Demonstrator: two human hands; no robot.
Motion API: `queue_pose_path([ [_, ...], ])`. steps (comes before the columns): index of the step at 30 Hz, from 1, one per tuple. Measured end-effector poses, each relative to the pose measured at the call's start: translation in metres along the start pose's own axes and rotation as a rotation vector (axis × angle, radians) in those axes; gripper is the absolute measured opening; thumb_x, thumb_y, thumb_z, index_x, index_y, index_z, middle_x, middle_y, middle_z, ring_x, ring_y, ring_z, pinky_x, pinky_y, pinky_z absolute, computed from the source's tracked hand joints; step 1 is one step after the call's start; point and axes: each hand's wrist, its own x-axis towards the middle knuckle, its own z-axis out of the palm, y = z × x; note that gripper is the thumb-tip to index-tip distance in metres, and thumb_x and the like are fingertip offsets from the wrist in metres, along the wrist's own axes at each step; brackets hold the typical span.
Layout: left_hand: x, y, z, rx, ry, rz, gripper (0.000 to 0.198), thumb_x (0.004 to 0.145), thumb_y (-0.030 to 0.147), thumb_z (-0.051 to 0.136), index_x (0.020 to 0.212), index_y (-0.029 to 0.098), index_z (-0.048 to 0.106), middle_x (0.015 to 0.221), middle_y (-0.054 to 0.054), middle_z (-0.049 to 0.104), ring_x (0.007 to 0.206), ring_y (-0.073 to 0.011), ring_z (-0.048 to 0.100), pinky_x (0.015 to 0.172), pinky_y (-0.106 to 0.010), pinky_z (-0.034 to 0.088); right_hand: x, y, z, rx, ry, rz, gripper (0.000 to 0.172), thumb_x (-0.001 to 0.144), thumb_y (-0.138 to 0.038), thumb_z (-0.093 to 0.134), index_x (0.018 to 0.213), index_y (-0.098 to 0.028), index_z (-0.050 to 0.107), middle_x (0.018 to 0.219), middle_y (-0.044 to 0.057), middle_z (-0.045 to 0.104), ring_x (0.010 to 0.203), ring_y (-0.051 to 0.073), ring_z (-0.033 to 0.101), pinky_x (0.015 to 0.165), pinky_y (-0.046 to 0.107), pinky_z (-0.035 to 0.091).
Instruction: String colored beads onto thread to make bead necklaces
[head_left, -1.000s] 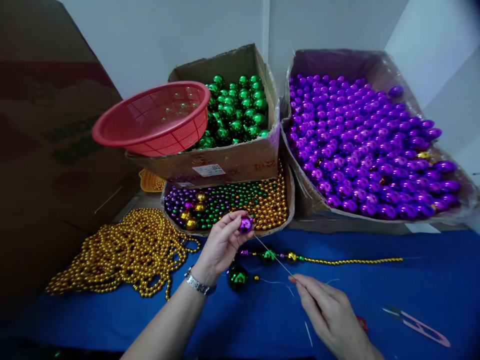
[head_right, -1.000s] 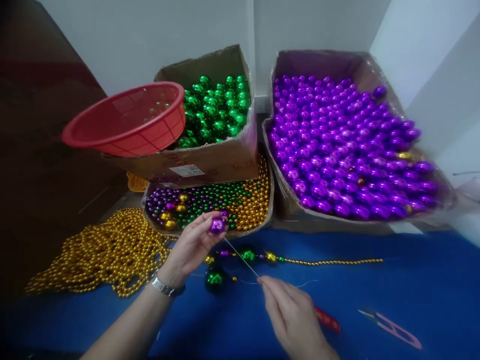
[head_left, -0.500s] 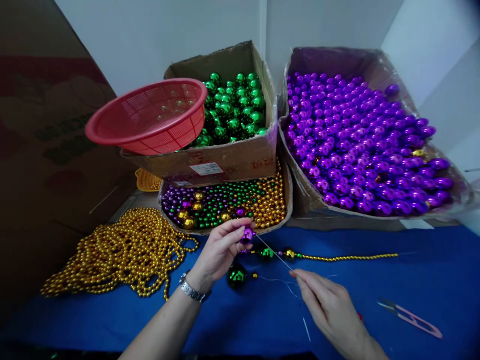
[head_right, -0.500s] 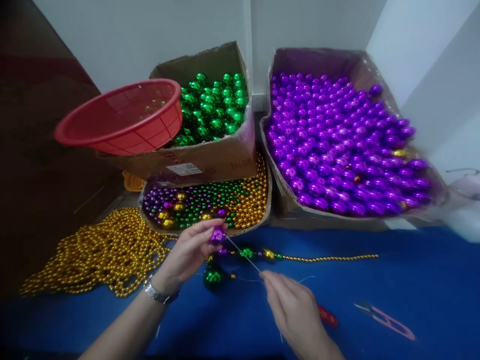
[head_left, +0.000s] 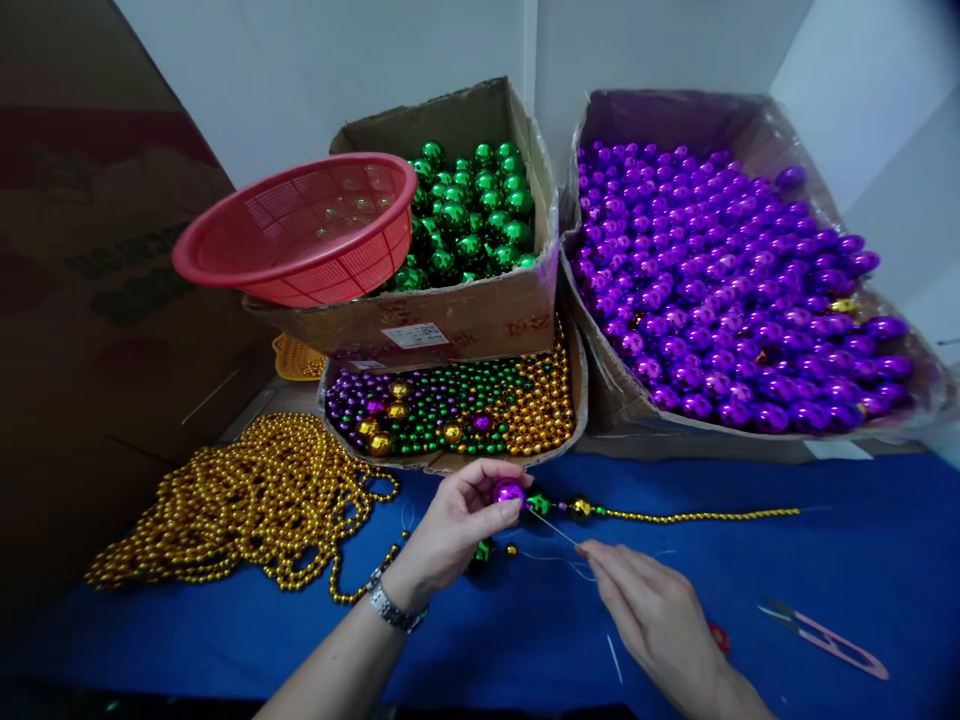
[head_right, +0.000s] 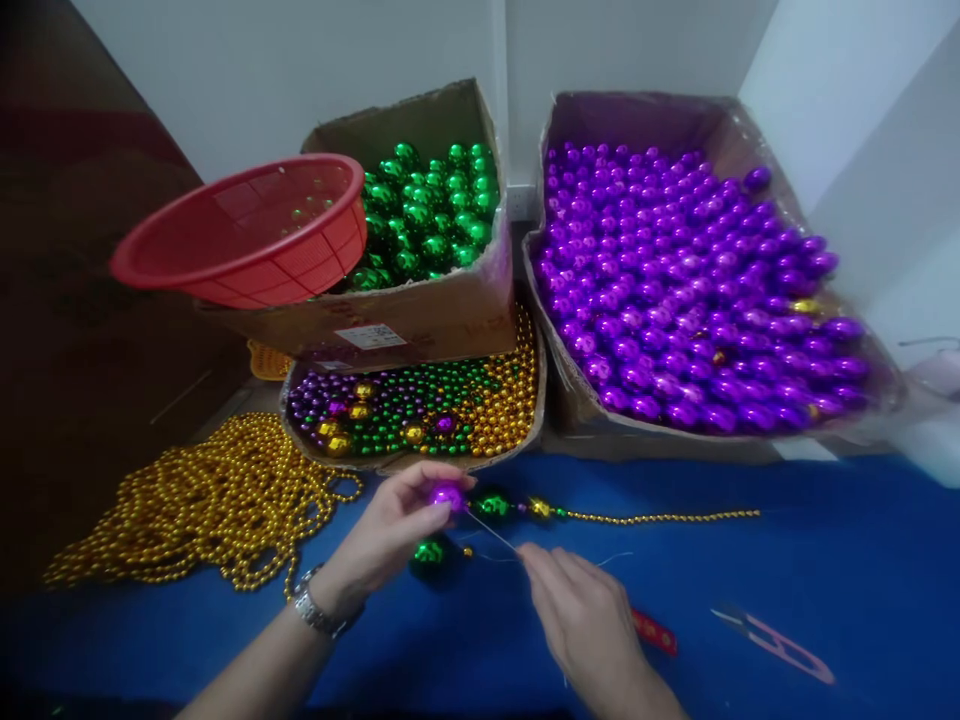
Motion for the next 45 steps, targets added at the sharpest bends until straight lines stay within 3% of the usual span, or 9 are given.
queue_pose_path([
  [8, -0.008, -0.007, 0.002, -0.064, 0.012, 0.021, 0.036, 0.072, 0.017, 0.073, 0.106, 0.015, 0.060, 0.111, -0.011, 0.062, 0.087, -0.0168, 0.061, 0.077, -0.033, 0.052, -0.004, 0.005, 0.011, 0.051, 0.079, -0.053, 0.027, 0.092, -0.015, 0.039, 0.112, -0.018, 0.057, 0.091, 0.008, 0.070, 0.079, 0.019, 0.067, 0.071, 0.031, 0.054],
  [19, -0.011, -0.009, 0.002, -0.109, -0.004, 0.007, 0.035, 0.070, 0.015, 0.074, 0.101, 0.014, 0.058, 0.110, -0.012, 0.062, 0.084, -0.0179, 0.062, 0.073, -0.034, 0.054, -0.009, 0.009, 0.018, 0.104, 0.046, -0.041, 0.026, 0.092, -0.016, 0.040, 0.112, -0.021, 0.055, 0.087, 0.005, 0.069, 0.079, 0.018, 0.067, 0.076, 0.031, 0.054],
  [29, -0.012, -0.009, 0.000, -0.215, -0.010, -0.033, 0.032, 0.073, 0.017, 0.072, 0.101, 0.013, 0.059, 0.107, -0.013, 0.062, 0.082, -0.0174, 0.063, 0.073, -0.032, 0.053, -0.007, 0.007, 0.017, 0.244, 0.018, -0.012, 0.024, 0.093, -0.015, 0.040, 0.110, -0.022, 0.055, 0.094, 0.005, 0.070, 0.084, 0.016, 0.067, 0.076, 0.027, 0.053],
  [36, -0.017, -0.006, 0.000, -0.060, -0.055, 0.029, 0.039, 0.069, 0.013, 0.075, 0.106, 0.017, 0.063, 0.109, -0.010, 0.063, 0.085, -0.0156, 0.061, 0.075, -0.027, 0.049, -0.009, 0.010, 0.020, 0.234, -0.011, 0.022, 0.023, 0.094, -0.018, 0.039, 0.110, -0.023, 0.055, 0.098, 0.005, 0.070, 0.086, 0.016, 0.067, 0.081, 0.028, 0.052],
  [45, -0.018, -0.006, 0.001, -0.092, -0.101, 0.041, 0.046, 0.067, 0.009, 0.075, 0.108, 0.018, 0.056, 0.114, -0.010, 0.060, 0.090, -0.0151, 0.059, 0.076, -0.026, 0.048, -0.010, 0.018, 0.026, 0.187, -0.003, -0.007, 0.024, 0.094, -0.021, 0.040, 0.113, -0.024, 0.054, 0.098, 0.004, 0.070, 0.086, 0.016, 0.067, 0.084, 0.028, 0.051],
])
